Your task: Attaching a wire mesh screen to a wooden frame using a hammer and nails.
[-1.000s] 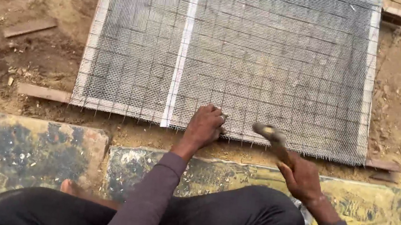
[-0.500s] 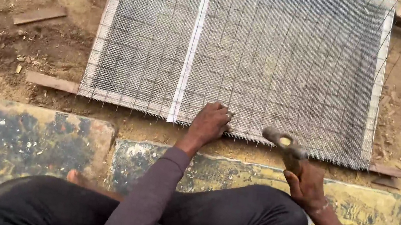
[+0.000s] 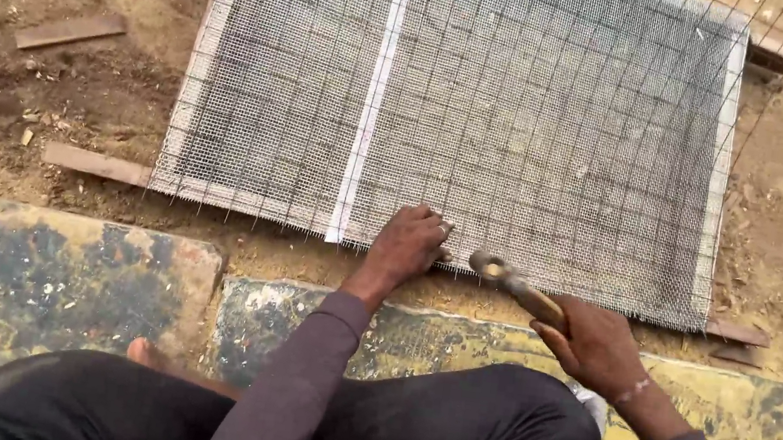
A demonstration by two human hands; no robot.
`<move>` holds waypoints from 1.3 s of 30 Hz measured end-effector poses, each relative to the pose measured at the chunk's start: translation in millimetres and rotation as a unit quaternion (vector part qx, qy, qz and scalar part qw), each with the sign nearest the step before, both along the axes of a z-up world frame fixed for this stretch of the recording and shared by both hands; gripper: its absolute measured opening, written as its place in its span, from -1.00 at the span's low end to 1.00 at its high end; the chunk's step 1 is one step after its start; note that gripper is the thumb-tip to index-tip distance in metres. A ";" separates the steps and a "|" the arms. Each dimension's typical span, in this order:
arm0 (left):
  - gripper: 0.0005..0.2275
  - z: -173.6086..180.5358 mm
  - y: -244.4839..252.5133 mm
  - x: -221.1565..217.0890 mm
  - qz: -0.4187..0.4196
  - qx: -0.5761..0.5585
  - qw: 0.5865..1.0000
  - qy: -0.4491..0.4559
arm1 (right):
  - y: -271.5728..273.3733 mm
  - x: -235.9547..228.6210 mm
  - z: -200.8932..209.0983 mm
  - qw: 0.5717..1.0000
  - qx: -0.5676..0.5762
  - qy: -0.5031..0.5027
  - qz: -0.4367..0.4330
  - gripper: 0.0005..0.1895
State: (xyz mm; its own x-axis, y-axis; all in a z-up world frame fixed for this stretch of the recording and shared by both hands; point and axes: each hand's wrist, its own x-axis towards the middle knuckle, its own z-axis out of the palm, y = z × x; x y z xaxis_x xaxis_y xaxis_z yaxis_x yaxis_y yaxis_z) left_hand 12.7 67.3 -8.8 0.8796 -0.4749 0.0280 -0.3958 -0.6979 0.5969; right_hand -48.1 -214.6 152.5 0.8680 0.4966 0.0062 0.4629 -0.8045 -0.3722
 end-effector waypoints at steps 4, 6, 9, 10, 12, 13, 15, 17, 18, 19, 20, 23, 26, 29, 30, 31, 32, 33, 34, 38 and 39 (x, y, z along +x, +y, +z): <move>-0.73 -5.1 -1.0 1.9 -0.001 0.015 1.000 0.001 | -15.1 7.1 -15.6 0.933 -0.310 0.179 -0.042 -0.56; -0.75 -16.5 -3.3 -0.2 0.002 0.019 1.000 -0.014 | -16.0 1.5 -9.3 0.947 -0.283 0.142 -0.052 -0.58; -0.70 -10.9 -2.8 2.7 -0.007 0.019 1.000 -0.024 | -0.2 -4.2 5.9 0.996 -0.087 -0.011 -0.013 -0.55; -0.70 -8.3 -1.5 2.3 -0.007 0.019 1.000 -0.023 | 0.4 -3.8 0.4 0.996 -0.087 -0.011 -0.014 -0.55; -0.75 -0.7 -0.2 4.9 -0.009 0.020 1.000 0.019 | 0.5 -2.3 -8.8 0.999 -0.044 0.009 -0.005 -0.49; -0.75 -6.0 -2.8 4.0 -0.012 0.021 1.000 0.016 | 2.5 -0.6 -8.5 0.999 -0.043 0.007 -0.009 -0.49; -0.76 -17.3 -5.4 5.4 -0.008 0.041 0.999 -0.022 | 8.0 9.2 -9.0 0.900 -0.377 0.215 -0.048 -0.55; -0.75 -11.1 -6.8 9.9 -0.006 0.044 0.999 0.000 | 0.8 6.1 -10.7 0.921 -0.340 0.184 -0.047 -0.58; -0.74 -9.8 -7.4 6.0 -0.008 0.049 0.998 0.028 | -2.7 -0.3 -12.8 0.939 -0.300 0.160 -0.046 -0.61; -0.74 -5.1 -4.8 4.9 -0.007 0.049 0.998 0.033 | 2.8 -1.3 -4.1 0.938 -0.301 0.164 -0.043 -0.61; -0.75 0.2 -2.4 4.9 -0.011 0.045 0.999 0.028 | 8.3 -3.3 4.7 0.978 -0.193 0.069 -0.020 -0.58; -0.75 -8.9 -4.1 4.1 -0.011 0.028 0.999 0.009 | -0.2 -3.1 -5.5 0.997 -0.067 -0.042 0.023 -0.56; -0.76 -11.5 -4.9 5.1 -0.004 0.021 1.000 -0.006 | -34.0 -6.8 -43.4 0.978 -0.191 0.078 -0.026 -0.58; -0.76 -5.5 -4.0 7.4 0.000 0.025 1.000 -0.004 | -63.6 -16.8 -64.5 0.948 -0.254 0.153 -0.113 -0.63; -0.75 -4.2 -3.8 3.4 0.000 0.023 1.000 0.000 | -71.7 -25.2 -68.1 0.969 -0.186 0.102 -0.127 -0.68; -0.75 -2.7 -2.3 1.8 0.002 0.024 1.000 0.004 | -68.4 -29.2 -67.0 0.969 -0.187 0.106 -0.123 -0.68; -0.74 -0.3 -1.6 2.7 -0.001 0.018 1.000 0.000 | -65.1 -34.3 -65.5 0.988 -0.058 0.048 -0.137 -0.69; -0.73 2.9 -1.4 3.5 -0.004 0.011 1.000 -0.005 | -62.2 -39.6 -63.2 0.986 0.072 -0.010 -0.150 -0.69; -0.73 -1.6 -3.6 5.1 -0.006 0.012 1.000 -0.008 | -65.4 -37.9 -79.2 0.986 0.072 -0.014 -0.152 -0.69; -0.75 5.2 -4.2 5.1 -0.014 0.043 0.999 0.013 | -66.3 -34.0 -108.4 0.972 -0.017 0.176 -0.155 -0.72; -0.74 12.0 -3.1 6.4 -0.017 0.067 0.997 0.046 | -64.4 -30.5 -107.5 0.967 -0.145 0.183 -0.105 -0.68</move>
State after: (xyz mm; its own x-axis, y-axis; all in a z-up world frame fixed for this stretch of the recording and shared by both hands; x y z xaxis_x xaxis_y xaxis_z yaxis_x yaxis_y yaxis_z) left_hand 19.1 64.2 3.3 0.8585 -0.4991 -0.1179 -0.3685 -0.7603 0.5350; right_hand -78.7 -278.9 45.0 0.8674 0.2449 -0.4331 0.1587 -0.9612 -0.2256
